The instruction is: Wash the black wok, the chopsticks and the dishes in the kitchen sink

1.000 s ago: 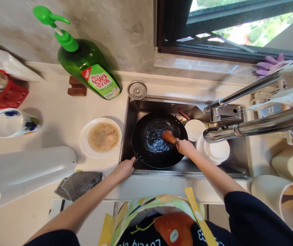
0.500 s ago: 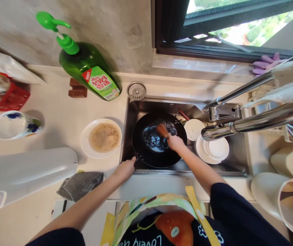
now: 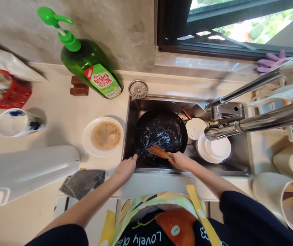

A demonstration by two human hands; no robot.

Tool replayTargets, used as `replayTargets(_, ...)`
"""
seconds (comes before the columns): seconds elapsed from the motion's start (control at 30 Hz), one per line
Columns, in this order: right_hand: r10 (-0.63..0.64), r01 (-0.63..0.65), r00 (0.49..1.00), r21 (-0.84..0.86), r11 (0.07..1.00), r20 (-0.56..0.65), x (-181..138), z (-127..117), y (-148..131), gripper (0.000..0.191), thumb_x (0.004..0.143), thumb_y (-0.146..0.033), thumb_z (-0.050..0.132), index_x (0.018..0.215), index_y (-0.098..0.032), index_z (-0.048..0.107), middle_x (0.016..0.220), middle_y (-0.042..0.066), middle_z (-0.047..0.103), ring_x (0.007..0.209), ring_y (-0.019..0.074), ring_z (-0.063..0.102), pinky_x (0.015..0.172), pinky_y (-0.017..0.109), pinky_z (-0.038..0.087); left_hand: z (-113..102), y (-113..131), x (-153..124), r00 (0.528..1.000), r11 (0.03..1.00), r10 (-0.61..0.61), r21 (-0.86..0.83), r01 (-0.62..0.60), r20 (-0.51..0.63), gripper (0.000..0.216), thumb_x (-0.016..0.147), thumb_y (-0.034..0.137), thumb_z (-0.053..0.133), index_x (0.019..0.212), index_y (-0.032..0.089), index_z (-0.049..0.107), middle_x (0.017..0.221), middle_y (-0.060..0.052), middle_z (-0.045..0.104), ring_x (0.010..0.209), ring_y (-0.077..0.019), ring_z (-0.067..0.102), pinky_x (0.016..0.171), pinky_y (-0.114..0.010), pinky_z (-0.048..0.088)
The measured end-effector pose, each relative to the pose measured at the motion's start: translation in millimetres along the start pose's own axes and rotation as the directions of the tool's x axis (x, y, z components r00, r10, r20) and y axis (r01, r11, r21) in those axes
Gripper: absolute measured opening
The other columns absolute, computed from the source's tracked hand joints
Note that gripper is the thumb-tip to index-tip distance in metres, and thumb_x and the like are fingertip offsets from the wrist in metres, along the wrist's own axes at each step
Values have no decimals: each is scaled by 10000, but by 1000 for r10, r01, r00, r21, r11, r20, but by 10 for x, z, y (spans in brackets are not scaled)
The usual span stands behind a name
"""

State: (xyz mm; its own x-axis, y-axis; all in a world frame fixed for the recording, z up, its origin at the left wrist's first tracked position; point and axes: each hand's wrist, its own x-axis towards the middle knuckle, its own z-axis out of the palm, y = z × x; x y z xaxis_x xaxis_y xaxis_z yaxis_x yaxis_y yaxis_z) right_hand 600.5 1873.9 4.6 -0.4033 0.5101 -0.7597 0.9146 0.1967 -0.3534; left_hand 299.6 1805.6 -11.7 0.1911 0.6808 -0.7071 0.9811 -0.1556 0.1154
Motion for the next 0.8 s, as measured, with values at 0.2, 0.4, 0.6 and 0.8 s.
replayTargets(0.2, 286, -300, 942, -61, 952, -176, 104, -42, -66, 458, 913, -341, 391, 1326, -147, 428, 1010, 185, 675, 909, 260, 659, 733, 314, 472, -42, 64, -30, 1000, 998, -13, 65, 15, -19, 369, 867, 51, 234, 1162, 117, 447, 950, -169, 631, 804, -280, 676, 667, -385, 519)
replayTargets(0.4, -31, 35, 999, 97, 995, -44, -81, 138, -116, 379, 906, -316, 420, 1254, -215, 531, 955, 92, 706, 845, 191, 669, 736, 246, 455, -56, 47, -26, 1000, 999, -12, 34, 11, 9, 358, 877, 82, 240, 1169, 115, 445, 935, -194, 628, 821, -300, 672, 670, -415, 515)
replayTargets(0.6, 362, -390, 910, -120, 913, -201, -150, -94, 225, 456, 904, -308, 393, 1323, -134, 436, 1007, 197, 669, 901, 267, 660, 733, 336, 475, -39, 68, -20, 1000, 999, -21, 41, 21, -10, 362, 874, 88, 234, 1161, 124, 451, 961, -188, 626, 808, -288, 672, 679, -415, 509)
replayTargets(0.8, 144, -161, 977, -103, 982, -159, -337, 29, 54, 449, 887, -369, 417, 1314, -237, 464, 925, 110, 705, 856, 242, 669, 688, 284, 438, -165, -29, 9, 997, 991, 55, -128, -49, 48, 308, 832, 184, 405, 1128, 155, 484, 953, -134, 669, 881, -241, 651, 741, -311, 473)
